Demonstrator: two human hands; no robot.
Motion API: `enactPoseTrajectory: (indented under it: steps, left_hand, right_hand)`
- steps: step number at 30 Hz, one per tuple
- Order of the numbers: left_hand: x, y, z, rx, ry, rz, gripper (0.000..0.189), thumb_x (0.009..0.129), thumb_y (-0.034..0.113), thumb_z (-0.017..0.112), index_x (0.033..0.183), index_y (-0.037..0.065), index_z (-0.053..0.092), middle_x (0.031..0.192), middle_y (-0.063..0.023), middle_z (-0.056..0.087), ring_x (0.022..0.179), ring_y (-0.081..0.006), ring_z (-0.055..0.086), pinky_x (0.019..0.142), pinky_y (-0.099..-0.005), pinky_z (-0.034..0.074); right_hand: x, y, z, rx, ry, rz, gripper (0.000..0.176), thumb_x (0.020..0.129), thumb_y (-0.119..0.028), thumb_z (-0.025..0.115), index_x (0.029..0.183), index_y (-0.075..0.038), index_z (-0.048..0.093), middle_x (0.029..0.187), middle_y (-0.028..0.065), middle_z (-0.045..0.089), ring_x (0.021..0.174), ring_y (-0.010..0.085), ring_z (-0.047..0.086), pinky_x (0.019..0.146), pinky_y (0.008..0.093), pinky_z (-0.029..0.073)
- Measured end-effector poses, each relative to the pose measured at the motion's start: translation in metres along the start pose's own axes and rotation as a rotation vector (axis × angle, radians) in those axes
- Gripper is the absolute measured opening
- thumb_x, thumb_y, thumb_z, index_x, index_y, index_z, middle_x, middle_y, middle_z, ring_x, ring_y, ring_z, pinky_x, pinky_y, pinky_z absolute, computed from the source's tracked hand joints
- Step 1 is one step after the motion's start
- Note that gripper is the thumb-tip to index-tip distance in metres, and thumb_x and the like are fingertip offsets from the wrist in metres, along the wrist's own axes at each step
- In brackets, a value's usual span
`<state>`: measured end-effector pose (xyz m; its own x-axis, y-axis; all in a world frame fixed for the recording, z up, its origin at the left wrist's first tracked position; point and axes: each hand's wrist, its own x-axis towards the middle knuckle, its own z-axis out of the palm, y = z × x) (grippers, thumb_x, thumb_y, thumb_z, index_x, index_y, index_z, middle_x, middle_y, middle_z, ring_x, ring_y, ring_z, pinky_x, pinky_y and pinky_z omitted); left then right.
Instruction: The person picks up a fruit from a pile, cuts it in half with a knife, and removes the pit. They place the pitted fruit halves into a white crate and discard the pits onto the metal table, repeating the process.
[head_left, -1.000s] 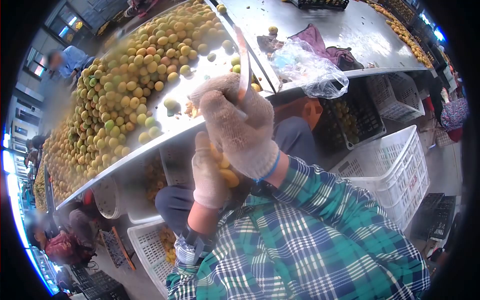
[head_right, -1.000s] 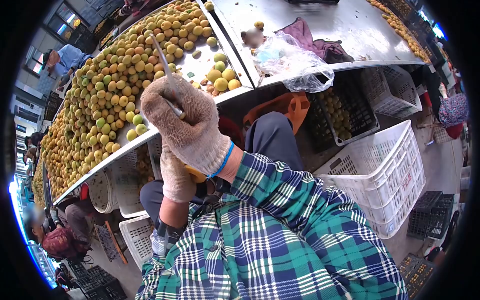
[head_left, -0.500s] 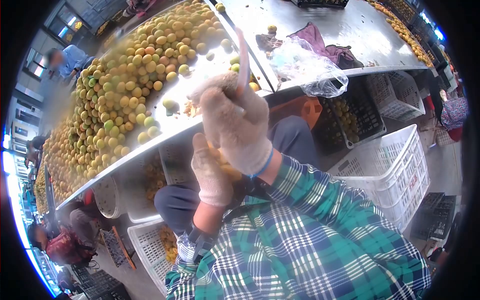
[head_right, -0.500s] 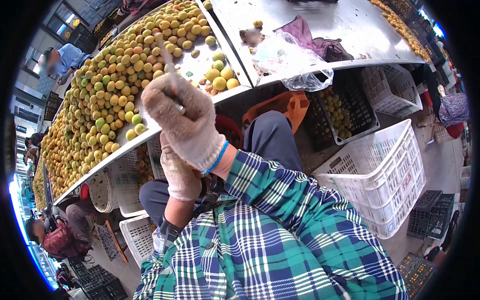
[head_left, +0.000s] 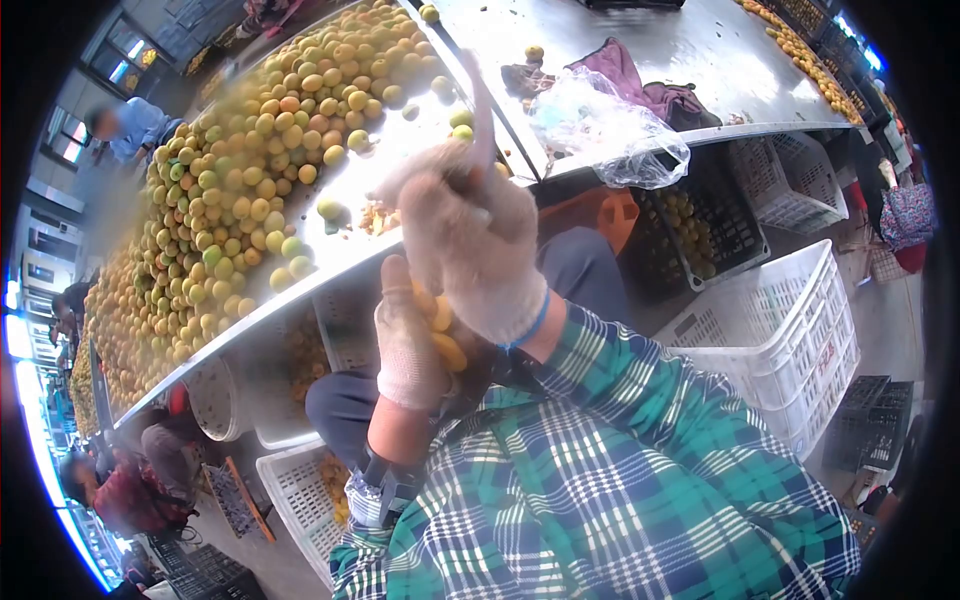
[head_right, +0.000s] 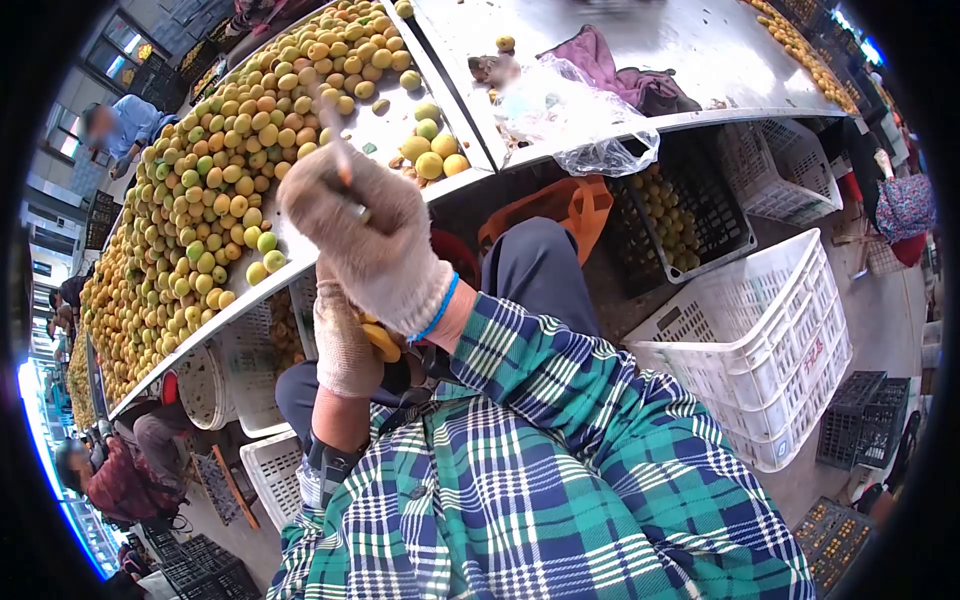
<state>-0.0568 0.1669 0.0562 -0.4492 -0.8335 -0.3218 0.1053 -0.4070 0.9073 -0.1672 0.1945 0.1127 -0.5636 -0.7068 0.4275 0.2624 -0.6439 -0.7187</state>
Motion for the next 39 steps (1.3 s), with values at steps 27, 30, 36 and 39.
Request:
enactPoseTrajectory:
  steps: [27, 30, 36, 39]
  left_hand:
    - [-0.004, 0.01, -0.022, 0.283, -0.313, -0.168, 0.053, 0.095, 0.058, 0.04, 0.107, 0.008, 0.053, 0.078, -0.0046, 0.06, 0.055, -0.0143, 0.055, 0.041, -0.0242, 0.04]
    - [-0.006, 0.008, -0.022, 0.331, -0.366, -0.201, 0.048, 0.096, 0.052, 0.043, 0.11, 0.007, 0.052, 0.081, -0.0055, 0.06, 0.057, -0.0143, 0.055, 0.043, -0.0247, 0.041]
    - [0.021, -0.017, -0.037, 0.702, -0.415, 0.538, 0.05, 0.096, 0.052, 0.045, 0.116, 0.006, 0.051, 0.079, -0.0054, 0.059, 0.052, -0.0141, 0.053, 0.045, -0.024, 0.042]
    - [0.02, -0.013, -0.03, 0.908, -0.431, 0.916, 0.052, 0.096, 0.052, 0.045, 0.118, 0.006, 0.05, 0.077, -0.0053, 0.059, 0.05, -0.014, 0.052, 0.045, -0.0236, 0.042]
  right_hand:
    - [0.017, -0.022, -0.013, 0.203, -0.312, 0.392, 0.019, 0.093, -0.021, 0.062, 0.087, -0.004, 0.064, 0.081, -0.0006, 0.063, 0.067, 0.0021, 0.055, 0.057, 0.0183, 0.046]
    - [0.015, -0.021, -0.013, 0.174, -0.327, 0.41, 0.02, 0.094, -0.022, 0.059, 0.086, -0.004, 0.063, 0.078, -0.001, 0.061, 0.063, 0.0005, 0.051, 0.052, 0.0172, 0.043]
    - [0.002, 0.0, -0.004, -0.049, -0.557, -0.194, 0.019, 0.09, -0.022, 0.066, 0.084, -0.004, 0.062, 0.074, 0.0039, 0.059, 0.068, 0.013, 0.057, 0.062, 0.0301, 0.048]
    - [0.006, -0.008, -0.016, 0.346, -0.192, 0.304, 0.018, 0.094, -0.021, 0.06, 0.088, -0.004, 0.063, 0.076, 0.0006, 0.06, 0.064, 0.0061, 0.057, 0.049, 0.0199, 0.045]
